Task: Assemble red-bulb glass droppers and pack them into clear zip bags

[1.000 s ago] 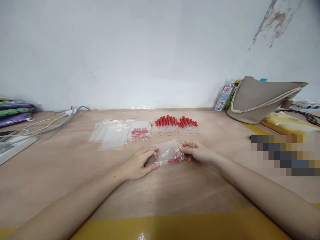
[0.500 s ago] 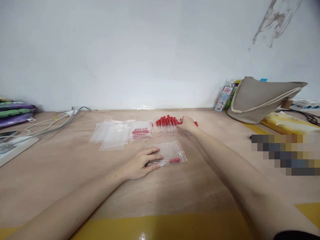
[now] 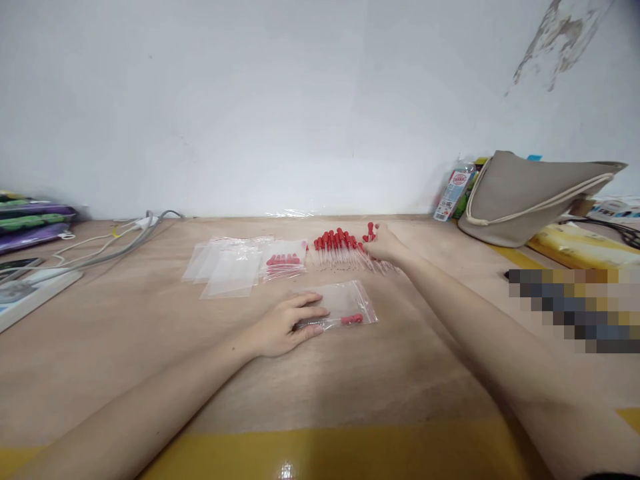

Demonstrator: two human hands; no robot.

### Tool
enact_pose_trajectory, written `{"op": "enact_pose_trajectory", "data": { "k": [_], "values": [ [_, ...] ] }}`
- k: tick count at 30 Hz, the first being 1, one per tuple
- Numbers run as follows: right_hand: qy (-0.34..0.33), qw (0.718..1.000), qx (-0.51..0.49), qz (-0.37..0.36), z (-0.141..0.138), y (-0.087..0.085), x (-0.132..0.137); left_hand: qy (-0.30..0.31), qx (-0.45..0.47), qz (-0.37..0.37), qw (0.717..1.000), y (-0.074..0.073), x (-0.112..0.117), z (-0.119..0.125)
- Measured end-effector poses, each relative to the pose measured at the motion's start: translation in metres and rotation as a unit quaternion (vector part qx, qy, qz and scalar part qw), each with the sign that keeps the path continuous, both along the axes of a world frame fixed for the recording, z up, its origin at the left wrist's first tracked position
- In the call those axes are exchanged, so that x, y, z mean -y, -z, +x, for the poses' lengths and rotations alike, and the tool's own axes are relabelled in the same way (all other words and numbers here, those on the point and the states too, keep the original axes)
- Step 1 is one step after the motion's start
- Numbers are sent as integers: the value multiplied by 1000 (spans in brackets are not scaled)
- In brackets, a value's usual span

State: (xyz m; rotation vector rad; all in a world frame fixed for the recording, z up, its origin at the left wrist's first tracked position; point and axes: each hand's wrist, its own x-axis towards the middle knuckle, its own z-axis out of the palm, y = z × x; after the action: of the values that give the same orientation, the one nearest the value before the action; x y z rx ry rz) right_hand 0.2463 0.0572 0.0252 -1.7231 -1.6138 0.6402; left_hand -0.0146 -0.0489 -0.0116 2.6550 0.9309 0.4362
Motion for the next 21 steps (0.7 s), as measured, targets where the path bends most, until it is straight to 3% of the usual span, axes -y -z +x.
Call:
{"op": "enact_pose_trajectory", "data": {
  "k": [4,8,14,18,21],
  "values": [
    [-83,982,-171,-5,13,12,44,5,0,7,1000,1,0,0],
    [-33,955,-292,45,17,33,76,4,0,9,1000,1,0,0],
    [-3,915,-400,62,6,52,85,-1,9,8,1000,-2,1,3],
    [-50,891,-452,-3,0,55,91,0,24,11,1000,-4,2,4],
    [-86,894,-436,-56,4,54,96,-6,28,8,1000,-4,2,4]
  ]
}}
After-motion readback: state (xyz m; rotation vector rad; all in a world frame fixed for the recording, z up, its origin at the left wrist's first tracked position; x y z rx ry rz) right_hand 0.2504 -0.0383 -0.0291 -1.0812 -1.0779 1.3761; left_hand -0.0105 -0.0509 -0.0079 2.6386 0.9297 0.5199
